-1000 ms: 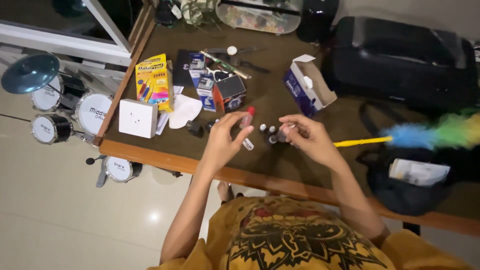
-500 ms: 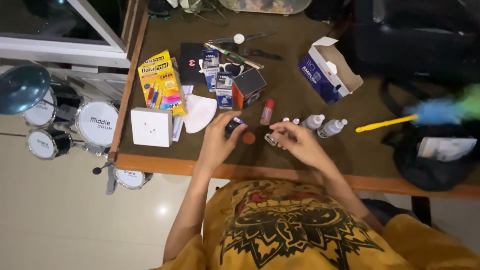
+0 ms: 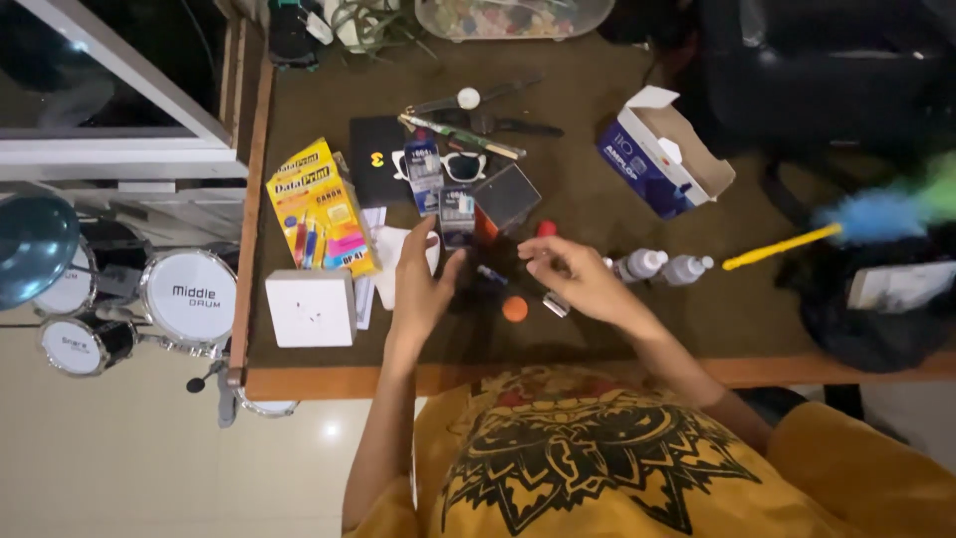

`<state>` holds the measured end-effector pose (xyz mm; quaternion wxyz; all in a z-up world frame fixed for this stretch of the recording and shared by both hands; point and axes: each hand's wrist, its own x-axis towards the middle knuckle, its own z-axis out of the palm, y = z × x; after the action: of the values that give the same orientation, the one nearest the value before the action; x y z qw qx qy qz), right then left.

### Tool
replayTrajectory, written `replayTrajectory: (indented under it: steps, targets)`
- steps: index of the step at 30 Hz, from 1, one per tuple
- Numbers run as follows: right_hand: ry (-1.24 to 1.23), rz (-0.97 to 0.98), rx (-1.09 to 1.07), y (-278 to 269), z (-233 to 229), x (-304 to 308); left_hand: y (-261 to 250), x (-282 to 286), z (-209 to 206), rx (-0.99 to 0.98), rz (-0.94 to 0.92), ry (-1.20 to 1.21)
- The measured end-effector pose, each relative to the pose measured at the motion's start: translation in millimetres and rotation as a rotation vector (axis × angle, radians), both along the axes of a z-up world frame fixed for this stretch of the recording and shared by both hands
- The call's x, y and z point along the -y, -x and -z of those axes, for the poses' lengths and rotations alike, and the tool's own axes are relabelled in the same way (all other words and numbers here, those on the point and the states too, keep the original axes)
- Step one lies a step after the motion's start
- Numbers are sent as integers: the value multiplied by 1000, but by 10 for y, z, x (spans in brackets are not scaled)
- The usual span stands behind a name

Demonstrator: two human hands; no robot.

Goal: The person organizes a cluttered desk by picking up various items and placing them on a wall-mounted shelf. They handle a pen holder, multiple small boxes, a yellow package, a blue box, a white box, and several small bottles, arranging them in a row on the shelf.

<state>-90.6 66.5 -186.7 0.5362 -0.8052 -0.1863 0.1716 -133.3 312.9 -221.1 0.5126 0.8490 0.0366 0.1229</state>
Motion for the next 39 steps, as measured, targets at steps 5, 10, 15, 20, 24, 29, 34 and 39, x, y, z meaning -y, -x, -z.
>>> replayTrajectory:
  steps: [5, 10, 15, 20, 24, 29, 34, 39]
  targets:
    - [19, 10, -117, -237, 194, -234, -226, -78, 212, -117, -3, 40]
    - [-2, 7, -119, -383, 414, -408, -380, -69, 285, -152, 39, 60]
    - [1, 15, -73, -455, 368, -576, -386, -54, 392, -161, 75, 56]
    - [47, -6, -20, -501, 353, -645, -379, -54, 487, -165, 73, -3]
    - [48, -13, 22, -517, 346, -634, -356, -59, 429, -182, 76, 3]
    - [1, 45, 118, -436, 328, -608, -320, -31, 11, -168, 76, -47]
    - [-67, 111, 192, -342, 161, -429, -214, 80, -594, -92, 69, -104]
    - [-127, 138, 319, -115, -599, -281, -97, 288, -1059, 80, 107, -68]
